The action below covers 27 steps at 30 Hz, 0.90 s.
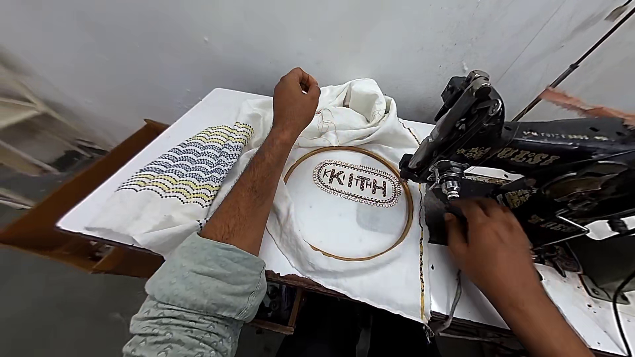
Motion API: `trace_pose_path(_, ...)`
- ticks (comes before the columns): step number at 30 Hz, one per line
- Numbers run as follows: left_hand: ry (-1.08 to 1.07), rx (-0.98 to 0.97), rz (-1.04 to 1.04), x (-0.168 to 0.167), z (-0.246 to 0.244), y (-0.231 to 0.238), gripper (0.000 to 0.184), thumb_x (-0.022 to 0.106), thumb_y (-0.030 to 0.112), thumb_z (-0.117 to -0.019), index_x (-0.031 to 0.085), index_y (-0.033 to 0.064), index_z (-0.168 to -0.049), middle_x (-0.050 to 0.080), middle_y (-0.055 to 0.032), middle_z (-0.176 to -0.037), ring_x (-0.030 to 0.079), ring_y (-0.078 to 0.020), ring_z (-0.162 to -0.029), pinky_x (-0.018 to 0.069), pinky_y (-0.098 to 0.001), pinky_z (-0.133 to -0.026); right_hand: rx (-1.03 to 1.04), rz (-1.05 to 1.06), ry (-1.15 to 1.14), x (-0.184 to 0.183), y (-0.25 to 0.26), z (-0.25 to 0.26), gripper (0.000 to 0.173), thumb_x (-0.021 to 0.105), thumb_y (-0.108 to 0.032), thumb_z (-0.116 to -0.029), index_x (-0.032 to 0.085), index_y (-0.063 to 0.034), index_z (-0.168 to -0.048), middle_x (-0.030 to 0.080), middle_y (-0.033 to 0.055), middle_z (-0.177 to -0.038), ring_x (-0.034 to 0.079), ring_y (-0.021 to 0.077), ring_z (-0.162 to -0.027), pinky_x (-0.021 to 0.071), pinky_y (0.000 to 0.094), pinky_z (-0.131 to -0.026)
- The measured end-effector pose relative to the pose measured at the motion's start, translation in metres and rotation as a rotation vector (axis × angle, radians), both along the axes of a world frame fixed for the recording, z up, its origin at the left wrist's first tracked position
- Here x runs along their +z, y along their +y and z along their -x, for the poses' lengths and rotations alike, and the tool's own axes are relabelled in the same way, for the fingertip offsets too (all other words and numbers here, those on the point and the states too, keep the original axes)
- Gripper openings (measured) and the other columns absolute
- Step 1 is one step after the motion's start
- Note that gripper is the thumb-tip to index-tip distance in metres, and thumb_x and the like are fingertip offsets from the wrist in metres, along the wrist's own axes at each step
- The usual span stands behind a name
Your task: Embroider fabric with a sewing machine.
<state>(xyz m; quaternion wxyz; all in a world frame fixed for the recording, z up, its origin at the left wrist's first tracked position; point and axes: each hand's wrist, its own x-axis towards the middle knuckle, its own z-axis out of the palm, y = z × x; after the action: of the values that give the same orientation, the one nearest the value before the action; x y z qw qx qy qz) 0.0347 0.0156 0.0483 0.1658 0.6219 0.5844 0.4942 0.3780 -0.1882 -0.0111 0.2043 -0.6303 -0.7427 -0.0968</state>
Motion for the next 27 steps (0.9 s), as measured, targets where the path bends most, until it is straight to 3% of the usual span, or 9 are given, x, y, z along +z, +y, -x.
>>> trace_pose_path(2, 0.281, -0.109, 0.088, 0.002, 0.001, -0.004, 0.028, 0.055, 0.020, -0.1021, 0.067, -0.0022, -0.115, 0.069, -0.0193, -0.111, 0.068, -0.0318, -0.104, 0.0531, -0.0546, -0.093, 0.096, 0.035, 0.065, 0.001, 0.024, 0.014, 0.027, 0.061, -0.017, -0.0999, 0.070, 0.0019, -0.116, 0.066, 0.0243, -0.116, 0.063, 0.0445, -0.111, 0.0525, 0.0624, -0.092)
trace_pose_path(4, 0.517, -0.247, 0.211, 0.000, -0.003, -0.008, 0.032, 0.057, 0.026, -0.1036, 0.068, -0.0025, -0.114, 0.070, -0.0220, -0.110, 0.067, -0.0378, -0.107, 0.0497, -0.0622, -0.096, 0.168, 0.041, 0.140, -0.001, 0.054, 0.021, 0.023, 0.064, -0.018, -0.0990, 0.070, 0.0016, -0.110, 0.069, 0.0237, -0.111, 0.066, 0.0415, -0.109, 0.0520, 0.0604, -0.094)
trace_pose_path(8, 0.874, -0.364, 0.397, -0.012, -0.020, -0.014, 0.040, 0.063, 0.035, -0.1023, 0.067, -0.0008, -0.120, 0.068, -0.0227, -0.116, 0.064, -0.0396, -0.114, 0.0474, -0.0634, -0.098, 0.258, 0.031, 0.284, -0.016, 0.114, 0.012, 0.025, 0.075, -0.017, -0.0911, 0.071, 0.0025, -0.106, 0.071, 0.0226, -0.105, 0.068, 0.0343, -0.102, 0.0506, 0.0553, -0.092)
trace_pose_path(10, 0.959, -0.347, 0.360, -0.018, -0.027, -0.013, 0.043, 0.061, 0.036, -0.1028, 0.066, -0.0015, -0.123, 0.066, -0.0228, -0.119, 0.063, -0.0395, -0.116, 0.0480, -0.0617, -0.099, 0.312, 0.055, 0.409, -0.033, 0.151, 0.007, 0.033, 0.072, -0.031, -0.0956, 0.068, -0.0038, -0.115, 0.070, 0.0133, -0.107, 0.068, 0.0198, -0.100, 0.0550, 0.0398, -0.092)
trace_pose_path(13, 0.996, -0.343, 0.316, -0.026, -0.031, -0.009, 0.041, 0.059, 0.036, -0.1037, 0.066, -0.0001, -0.123, 0.065, -0.0213, -0.123, 0.063, -0.0388, -0.118, 0.0487, -0.0608, -0.098, 0.358, 0.060, 0.433, -0.052, 0.190, 0.020, 0.038, 0.069, -0.045, -0.0971, 0.068, -0.0079, -0.104, 0.066, 0.0083, -0.085, 0.065, 0.0168, -0.074, 0.0572, 0.0369, -0.071)
trace_pose_path(17, 0.967, -0.366, 0.285, -0.035, -0.033, -0.003, 0.043, 0.056, 0.037, -0.1052, 0.064, 0.0024, -0.130, 0.062, -0.0202, -0.134, 0.059, -0.0392, -0.126, 0.0462, -0.0613, -0.103, 0.350, 0.064, 0.376, -0.062, 0.184, 0.026, 0.030, 0.069, -0.040, -0.0956, 0.068, -0.0104, -0.100, 0.063, 0.0068, -0.080, 0.062, 0.0182, -0.072, 0.0546, 0.0395, -0.068)
trace_pose_path(20, 0.865, -0.389, 0.191, -0.041, -0.034, 0.000, 0.044, 0.057, 0.033, -0.1048, 0.060, 0.0045, -0.137, 0.057, -0.0181, -0.144, 0.055, -0.0373, -0.133, 0.0444, -0.0607, -0.108, 0.283, 0.058, 0.364, -0.056, 0.166, 0.023, 0.029, 0.068, -0.036, -0.0972, 0.067, -0.0077, -0.103, 0.067, 0.0111, -0.091, 0.066, 0.0195, -0.085, 0.0545, 0.0414, -0.079)
trace_pose_path(23, 0.802, -0.372, 0.056, -0.032, -0.042, -0.008, 0.043, 0.058, 0.030, -0.1035, 0.060, 0.0070, -0.140, 0.053, -0.0181, -0.149, 0.052, -0.0409, -0.135, 0.0421, -0.0675, -0.104, 0.194, 0.147, 0.423, -0.015, 0.105, 0.025, 0.031, 0.071, -0.016, -0.0952, 0.067, 0.0049, -0.118, 0.069, 0.0191, -0.114, 0.064, 0.0204, -0.111, 0.0481, 0.0362, -0.101)
trace_pose_path(27, 0.762, -0.589, -0.048, -0.018, -0.054, -0.028, 0.032, 0.055, 0.026, -0.1048, 0.068, 0.0062, -0.127, 0.066, -0.0169, -0.130, 0.059, -0.0366, -0.125, 0.0467, -0.0601, -0.103, 0.168, 0.057, 0.556, 0.000, 0.088, 0.029, 0.025, 0.068, -0.007, -0.0931, 0.066, 0.0064, -0.115, 0.068, 0.0204, -0.110, 0.065, 0.0223, -0.107, 0.0491, 0.0371, -0.099)
